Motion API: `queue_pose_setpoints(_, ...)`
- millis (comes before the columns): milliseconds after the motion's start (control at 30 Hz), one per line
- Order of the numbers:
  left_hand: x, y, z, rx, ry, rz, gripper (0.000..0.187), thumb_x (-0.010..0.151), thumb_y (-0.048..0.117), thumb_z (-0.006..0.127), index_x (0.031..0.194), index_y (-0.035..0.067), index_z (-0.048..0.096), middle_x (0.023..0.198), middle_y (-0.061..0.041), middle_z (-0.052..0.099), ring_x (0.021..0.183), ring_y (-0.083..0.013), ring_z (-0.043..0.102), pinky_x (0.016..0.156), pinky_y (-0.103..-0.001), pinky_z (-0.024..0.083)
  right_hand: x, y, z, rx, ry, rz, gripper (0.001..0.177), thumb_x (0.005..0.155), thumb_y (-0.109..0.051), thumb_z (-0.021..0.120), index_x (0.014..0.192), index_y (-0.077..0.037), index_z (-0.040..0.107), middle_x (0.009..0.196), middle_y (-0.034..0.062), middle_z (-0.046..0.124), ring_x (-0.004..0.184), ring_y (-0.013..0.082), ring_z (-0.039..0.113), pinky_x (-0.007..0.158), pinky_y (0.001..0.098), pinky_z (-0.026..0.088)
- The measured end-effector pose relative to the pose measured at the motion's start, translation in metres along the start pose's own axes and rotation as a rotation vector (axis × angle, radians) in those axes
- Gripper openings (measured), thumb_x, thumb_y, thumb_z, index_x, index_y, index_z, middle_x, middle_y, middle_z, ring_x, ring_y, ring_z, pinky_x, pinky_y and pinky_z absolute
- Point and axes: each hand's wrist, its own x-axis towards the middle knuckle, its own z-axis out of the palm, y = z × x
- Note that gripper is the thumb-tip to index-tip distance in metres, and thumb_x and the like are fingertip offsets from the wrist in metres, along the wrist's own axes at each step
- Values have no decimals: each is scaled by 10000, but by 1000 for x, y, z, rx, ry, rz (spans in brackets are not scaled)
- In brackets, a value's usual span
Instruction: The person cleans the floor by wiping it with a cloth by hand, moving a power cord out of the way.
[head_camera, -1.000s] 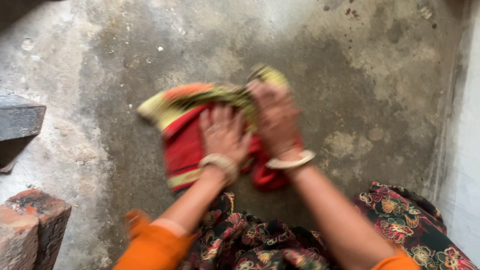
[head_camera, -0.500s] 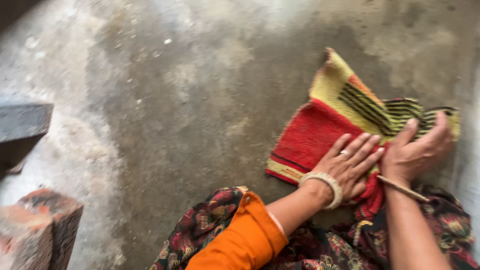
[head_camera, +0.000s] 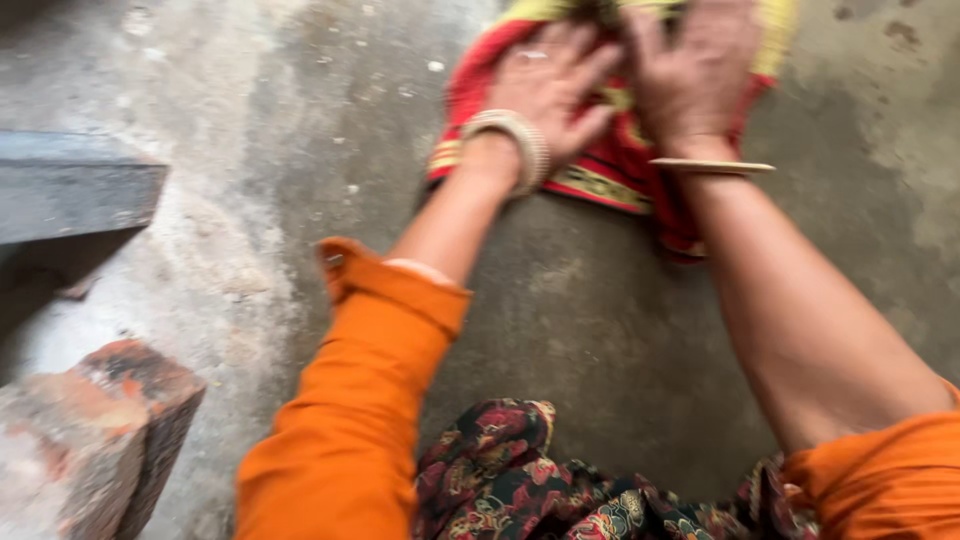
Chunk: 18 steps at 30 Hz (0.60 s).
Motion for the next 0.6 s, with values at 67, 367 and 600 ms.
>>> queue_pose_setpoints(67, -35, -26, -31, 31, 4, -90, 611, 943, 474, 603, 1462, 158, 542, 1539, -198, 447, 1443, -389, 355, 1163, -581, 262, -4, -64, -8, 161, -146, -99, 488, 1094, -457, 612, 1333, -33, 577, 1278, 234, 617, 1225, 409, 556, 1090, 510, 404)
queue_pose_setpoints(367, -246, 26, -69, 275, -89, -358, 617, 950, 441, 519, 1351, -24, 584, 1513, -271, 452, 1490, -433, 296, 1255, -575, 110, -126, -187, -67, 523, -117, -657, 489, 954, -239, 668, 1377, -25, 544, 1398, 235, 552, 1325, 403, 522, 1139, 499, 393)
queue_pose_setpoints(600, -347, 114, -69, 179, -285, -258, 688, 870, 517, 557, 1371, 44, 558, 1471, -241, 443, 1430, -462, 281, 1184, -671, 64, -267, -158, -146, 672, -282, -585, 545, 899, -201, 625, 1399, -17, 512, 1438, 253, 527, 1357, 423, 485, 1152, 527, 345)
